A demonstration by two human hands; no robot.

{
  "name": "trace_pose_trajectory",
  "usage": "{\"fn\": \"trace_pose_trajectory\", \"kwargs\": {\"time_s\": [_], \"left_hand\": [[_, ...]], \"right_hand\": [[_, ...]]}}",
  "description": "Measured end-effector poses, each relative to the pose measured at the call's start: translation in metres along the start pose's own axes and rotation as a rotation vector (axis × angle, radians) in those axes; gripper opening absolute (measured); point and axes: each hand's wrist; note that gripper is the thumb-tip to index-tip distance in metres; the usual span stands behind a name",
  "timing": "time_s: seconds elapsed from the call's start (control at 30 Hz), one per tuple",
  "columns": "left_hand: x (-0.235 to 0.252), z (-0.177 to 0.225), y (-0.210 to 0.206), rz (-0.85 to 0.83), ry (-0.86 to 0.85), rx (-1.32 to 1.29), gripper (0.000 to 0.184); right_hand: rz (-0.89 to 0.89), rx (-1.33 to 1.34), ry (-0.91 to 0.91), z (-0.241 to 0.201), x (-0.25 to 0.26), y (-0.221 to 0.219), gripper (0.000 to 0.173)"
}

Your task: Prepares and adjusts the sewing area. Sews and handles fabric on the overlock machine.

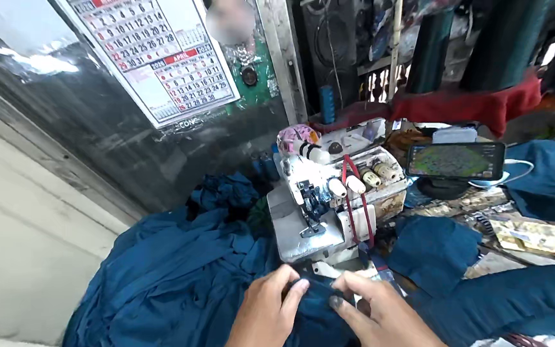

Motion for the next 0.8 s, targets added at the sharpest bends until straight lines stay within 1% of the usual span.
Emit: {"fn": "trace_pose_trajectory", "kwargs": {"time_s": [0.07, 0.1, 0.17, 0.2, 0.27, 0.33, 0.37, 0.43, 0.5, 0.57, 0.63, 0.67, 0.73, 0.8], "left_hand": [[0.013, 0.007, 0.024, -0.032, -0.016, -0.152, 0.023], [0.023, 0.014, 0.032, 0.003, -0.063, -0.16, 0.023], [0.055, 0.021, 0.031, 0.097, -0.157, 0.016, 0.025], [0.072, 0.019, 0.027, 0.087, -0.162, 0.141, 0.027], [0.096, 0.007, 0.021, -0.053, -0.088, 0.278, 0.035], [0.109, 0.001, 0.025, -0.142, -0.018, 0.293, 0.037], [0.114, 0.0, 0.024, -0.123, 0.002, 0.314, 0.035], [0.122, 0.0, 0.009, 0.016, 0.031, 0.386, 0.028], [0.125, -0.003, -0.002, 0.128, 0.038, 0.466, 0.025], [0.116, -0.008, 0.0, 0.146, -0.02, 0.471, 0.027], [0.104, -0.014, 0.007, 0.154, -0.133, 0.408, 0.031], [0.099, -0.016, 0.009, 0.162, -0.203, 0.358, 0.029], [0.091, -0.018, 0.014, 0.117, -0.318, 0.257, 0.019], [0.089, -0.015, 0.022, -0.02, -0.376, 0.23, 0.026]], "right_hand": [[0.006, 0.077, 0.019, -0.012, 0.004, 0.01, 0.017], [0.038, 0.134, 0.023, -0.016, 0.008, 0.015, 0.015], [0.12, 0.211, -0.033, -0.017, 0.025, 0.021, 0.013], [0.148, 0.228, -0.095, -0.012, 0.036, 0.021, 0.013], [0.117, 0.299, -0.212, -0.004, 0.046, 0.02, 0.019], [0.117, 0.4, -0.271, -0.005, 0.049, 0.017, 0.022], [0.152, 0.462, -0.281, -0.007, 0.052, 0.014, 0.023], [0.244, 0.555, -0.287, -0.008, 0.061, 0.006, 0.023], [0.262, 0.602, -0.274, -0.009, 0.067, 0.0, 0.022], [0.193, 0.611, -0.264, -0.011, 0.065, 0.001, 0.021], [0.132, 0.631, -0.261, -0.009, 0.062, 0.002, 0.023], [0.134, 0.615, -0.242, -0.007, 0.061, 0.001, 0.024], [0.221, 0.444, -0.124, 0.001, 0.061, -0.002, 0.029], [0.329, 0.186, 0.06, 0.01, 0.065, -0.005, 0.039]]}}
Point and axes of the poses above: each hand's wrist, its own x-axis towards the middle knuckle, its own y-axis out of the back of the hand, z = x × y, and after that the axes turned 6 degrees about -y, right-handed
